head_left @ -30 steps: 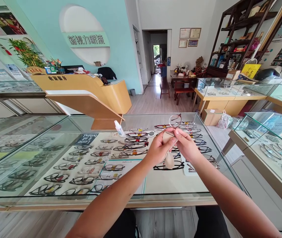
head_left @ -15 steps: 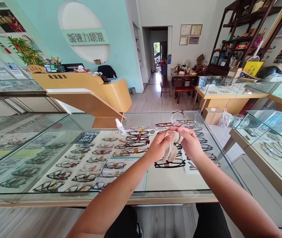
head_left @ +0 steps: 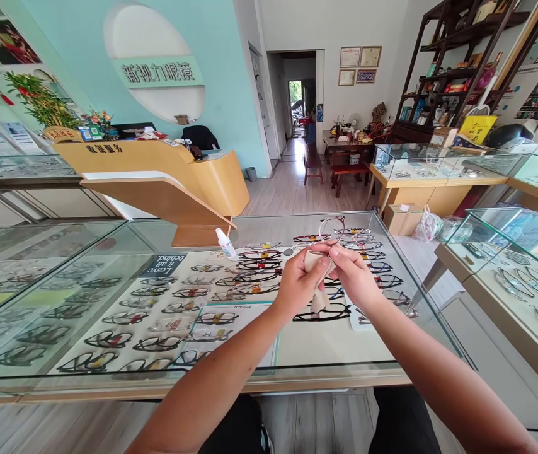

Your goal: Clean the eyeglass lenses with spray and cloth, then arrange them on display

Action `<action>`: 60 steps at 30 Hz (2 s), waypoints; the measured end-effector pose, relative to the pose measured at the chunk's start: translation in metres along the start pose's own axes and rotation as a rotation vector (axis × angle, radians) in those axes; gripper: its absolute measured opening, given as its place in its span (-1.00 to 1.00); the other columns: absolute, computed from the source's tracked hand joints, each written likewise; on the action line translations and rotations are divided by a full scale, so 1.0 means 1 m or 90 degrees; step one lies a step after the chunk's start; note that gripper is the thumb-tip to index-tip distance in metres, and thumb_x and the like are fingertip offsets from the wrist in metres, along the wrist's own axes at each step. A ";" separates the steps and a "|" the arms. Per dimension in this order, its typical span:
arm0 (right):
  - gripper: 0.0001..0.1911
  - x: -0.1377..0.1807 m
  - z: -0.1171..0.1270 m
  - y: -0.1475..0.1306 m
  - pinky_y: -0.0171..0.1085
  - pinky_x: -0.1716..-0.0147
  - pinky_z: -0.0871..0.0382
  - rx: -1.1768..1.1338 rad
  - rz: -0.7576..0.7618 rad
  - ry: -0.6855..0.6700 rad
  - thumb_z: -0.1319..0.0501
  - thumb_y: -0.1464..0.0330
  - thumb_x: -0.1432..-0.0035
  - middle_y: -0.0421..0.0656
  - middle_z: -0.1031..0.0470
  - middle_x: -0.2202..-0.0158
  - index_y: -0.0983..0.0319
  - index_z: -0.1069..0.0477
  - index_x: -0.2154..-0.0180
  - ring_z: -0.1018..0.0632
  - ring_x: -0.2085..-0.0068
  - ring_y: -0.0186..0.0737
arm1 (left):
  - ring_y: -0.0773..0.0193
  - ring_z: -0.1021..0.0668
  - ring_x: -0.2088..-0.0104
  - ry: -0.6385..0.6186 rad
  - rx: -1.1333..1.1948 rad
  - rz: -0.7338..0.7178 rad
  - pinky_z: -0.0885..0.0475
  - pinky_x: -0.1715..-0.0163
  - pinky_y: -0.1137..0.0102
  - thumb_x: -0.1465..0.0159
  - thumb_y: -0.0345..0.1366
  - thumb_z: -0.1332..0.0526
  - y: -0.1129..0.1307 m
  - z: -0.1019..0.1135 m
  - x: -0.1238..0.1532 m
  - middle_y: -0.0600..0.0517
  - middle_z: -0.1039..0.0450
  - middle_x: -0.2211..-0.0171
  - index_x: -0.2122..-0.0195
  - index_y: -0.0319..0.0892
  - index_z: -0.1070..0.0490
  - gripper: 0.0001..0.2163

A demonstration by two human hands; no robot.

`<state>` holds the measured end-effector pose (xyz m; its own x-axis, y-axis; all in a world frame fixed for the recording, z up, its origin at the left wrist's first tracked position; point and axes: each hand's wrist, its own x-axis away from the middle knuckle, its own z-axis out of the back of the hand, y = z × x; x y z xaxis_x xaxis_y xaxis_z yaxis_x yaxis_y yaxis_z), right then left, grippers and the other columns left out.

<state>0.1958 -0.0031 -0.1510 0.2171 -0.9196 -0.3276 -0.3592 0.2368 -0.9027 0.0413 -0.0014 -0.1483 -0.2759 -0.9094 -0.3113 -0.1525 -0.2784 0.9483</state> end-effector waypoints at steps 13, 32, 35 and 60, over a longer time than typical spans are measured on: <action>-0.65 -0.005 0.005 -0.013 -0.15 0.16 -0.45 0.006 0.004 0.107 -0.45 -0.05 -0.21 -0.11 -0.62 0.15 0.06 -0.78 0.27 -0.55 0.11 -0.08 | 0.07 -0.64 0.05 -0.066 -0.044 -0.026 -0.53 -0.10 0.21 -0.45 0.19 -0.28 0.003 0.010 -0.006 -0.08 -0.67 0.15 0.00 -0.14 -0.68 -0.52; -0.58 0.005 -0.004 -0.004 -0.19 0.42 -0.43 0.033 0.002 0.001 -0.33 -0.09 -0.37 -0.09 -0.53 0.08 0.02 -0.77 0.03 -0.44 0.30 -0.19 | 0.16 -0.68 0.45 0.009 0.027 0.038 -0.55 0.53 0.37 -0.30 0.20 -0.44 0.008 0.005 0.000 -0.01 -0.67 0.34 -0.04 -0.17 -0.62 -0.46; -0.53 0.004 -0.003 -0.005 -0.18 0.44 -0.41 0.020 -0.009 0.018 -0.33 -0.12 -0.35 -0.12 -0.48 0.27 0.05 -0.77 0.04 -0.38 0.36 -0.19 | 0.19 -0.66 0.46 -0.007 0.022 0.040 -0.54 0.53 0.37 -0.36 0.27 -0.34 0.007 0.005 0.000 -0.04 -0.66 0.33 -0.07 -0.19 -0.60 -0.41; -0.53 -0.001 -0.001 -0.014 -0.26 0.54 -0.33 -0.061 -0.052 0.114 -0.43 -0.10 -0.26 -0.22 -0.53 0.42 0.13 -0.77 0.10 -0.37 0.52 -0.34 | 0.14 -0.63 0.23 -0.171 0.063 0.075 -0.53 0.09 0.25 -0.34 0.13 -0.45 0.017 0.009 -0.005 -0.07 -0.64 0.23 -0.02 -0.16 -0.58 -0.53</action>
<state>0.1999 -0.0062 -0.1378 0.0866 -0.9776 -0.1920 -0.4339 0.1365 -0.8906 0.0314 0.0019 -0.1315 -0.5360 -0.8159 -0.2166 -0.1921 -0.1319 0.9725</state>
